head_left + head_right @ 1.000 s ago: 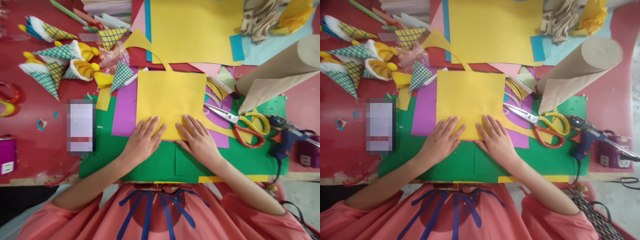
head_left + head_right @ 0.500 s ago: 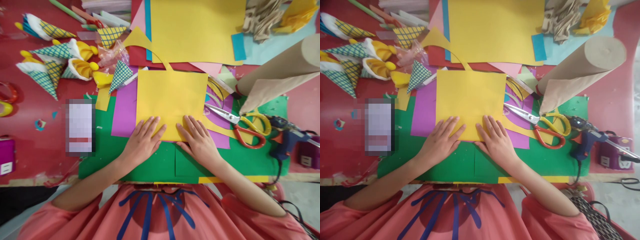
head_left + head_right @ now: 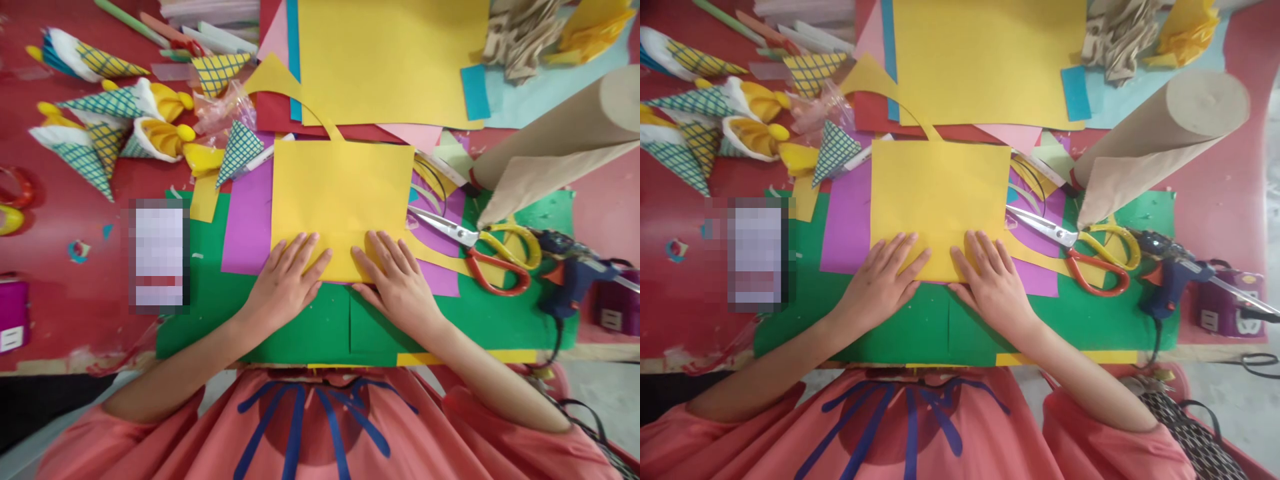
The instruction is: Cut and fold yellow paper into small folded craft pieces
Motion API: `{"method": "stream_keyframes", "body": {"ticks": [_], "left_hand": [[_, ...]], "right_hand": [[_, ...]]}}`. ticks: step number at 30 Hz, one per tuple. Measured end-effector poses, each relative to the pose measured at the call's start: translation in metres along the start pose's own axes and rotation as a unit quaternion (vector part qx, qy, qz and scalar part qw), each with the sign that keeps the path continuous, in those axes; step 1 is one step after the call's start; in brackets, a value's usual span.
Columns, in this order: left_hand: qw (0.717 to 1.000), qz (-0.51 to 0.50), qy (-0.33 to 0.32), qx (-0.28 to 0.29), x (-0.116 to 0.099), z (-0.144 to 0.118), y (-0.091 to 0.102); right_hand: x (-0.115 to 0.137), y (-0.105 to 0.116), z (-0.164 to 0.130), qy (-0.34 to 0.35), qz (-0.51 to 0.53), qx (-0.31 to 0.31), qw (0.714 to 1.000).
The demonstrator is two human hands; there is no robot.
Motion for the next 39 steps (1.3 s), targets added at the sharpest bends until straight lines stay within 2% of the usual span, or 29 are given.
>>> {"method": "stream_keyframes", "body": {"ticks": [10,22,33,39], "left_hand": [[1.000,-0.006,0.003,-0.004,0.000,0.000,0.000],[1.000,-0.009,0.009,0.006,0.000,-0.001,-0.001],[1.000,-0.005,0.007,0.006,-0.001,-0.001,-0.002],[1.000,-0.003,0.002,0.009,-0.001,-0.001,-0.002]], "right_hand": [[0.023,0.005,-0.014,0.000,0.011,0.029,1.000],[0.019,0.000,-0.014,-0.009,0.033,0.045,0.998],[0.020,0.003,-0.013,0.002,0.021,0.027,0.999],[-0.001,0.003,-0.003,-0.022,0.034,0.032,0.999]]}}
Point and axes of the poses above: each hand's wrist, its own z-axis towards the middle knuckle, its own y-axis out of the back of the hand, x = y × z, the point moved 7 cm from there along z, towards the middle knuckle, and after that the axes turned 2 degrees about y, right-handed, at the moved point
